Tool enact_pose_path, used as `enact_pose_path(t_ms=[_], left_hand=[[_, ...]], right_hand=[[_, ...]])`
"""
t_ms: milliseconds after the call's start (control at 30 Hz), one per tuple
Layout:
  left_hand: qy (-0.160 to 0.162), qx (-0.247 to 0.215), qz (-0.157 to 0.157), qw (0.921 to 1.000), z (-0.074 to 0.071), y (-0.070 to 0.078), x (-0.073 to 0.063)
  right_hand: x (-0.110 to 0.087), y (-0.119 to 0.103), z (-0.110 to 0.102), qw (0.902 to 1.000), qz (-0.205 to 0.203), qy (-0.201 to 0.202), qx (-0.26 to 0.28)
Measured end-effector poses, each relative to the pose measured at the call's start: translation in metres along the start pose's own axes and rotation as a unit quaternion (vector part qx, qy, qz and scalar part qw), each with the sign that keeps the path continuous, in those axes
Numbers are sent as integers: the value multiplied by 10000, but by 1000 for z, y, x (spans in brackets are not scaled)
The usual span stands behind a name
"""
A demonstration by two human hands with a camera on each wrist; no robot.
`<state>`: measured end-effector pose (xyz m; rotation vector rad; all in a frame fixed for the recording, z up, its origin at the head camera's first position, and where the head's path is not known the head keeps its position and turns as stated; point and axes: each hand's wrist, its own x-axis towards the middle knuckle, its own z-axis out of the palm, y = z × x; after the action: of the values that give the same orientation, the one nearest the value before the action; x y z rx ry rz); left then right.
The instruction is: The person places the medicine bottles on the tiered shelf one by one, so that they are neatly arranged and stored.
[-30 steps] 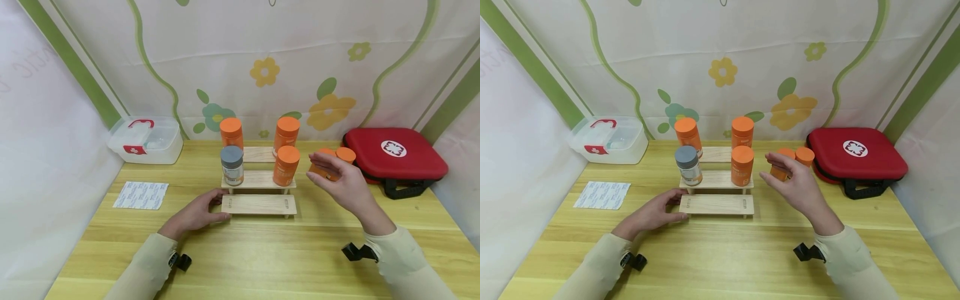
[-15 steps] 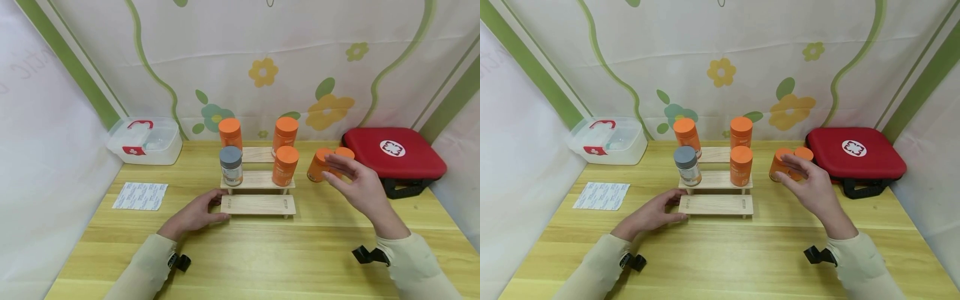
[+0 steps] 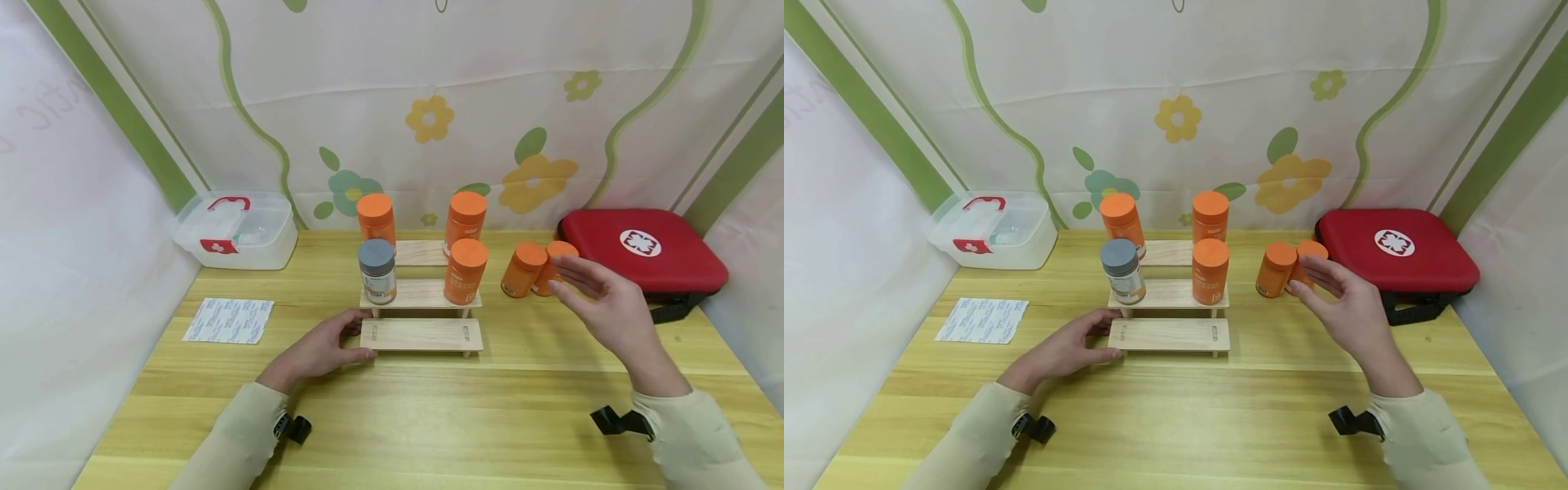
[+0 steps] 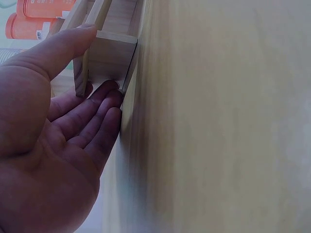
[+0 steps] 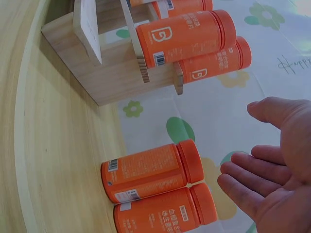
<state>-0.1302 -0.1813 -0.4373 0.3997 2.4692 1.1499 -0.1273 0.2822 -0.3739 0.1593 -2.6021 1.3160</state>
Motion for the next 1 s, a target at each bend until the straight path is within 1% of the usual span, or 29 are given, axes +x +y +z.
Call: enact_pose_path(t_ms=[200,400,700,1000], left_hand=[[2,-4,-33,10000,0,0,0],[-2,-10,-53,10000,0,0,0],[-17,-55,-31,10000,0,0,0],[-12,-62,-49,10000,0,1,0]], right_hand=[[0,5,-4,9999,78,97,74],[0,10,-9,9992,367,170,-59],[2,23,-17,9970,731,132,-218],[8,37,-18,9952,949,58,-234]])
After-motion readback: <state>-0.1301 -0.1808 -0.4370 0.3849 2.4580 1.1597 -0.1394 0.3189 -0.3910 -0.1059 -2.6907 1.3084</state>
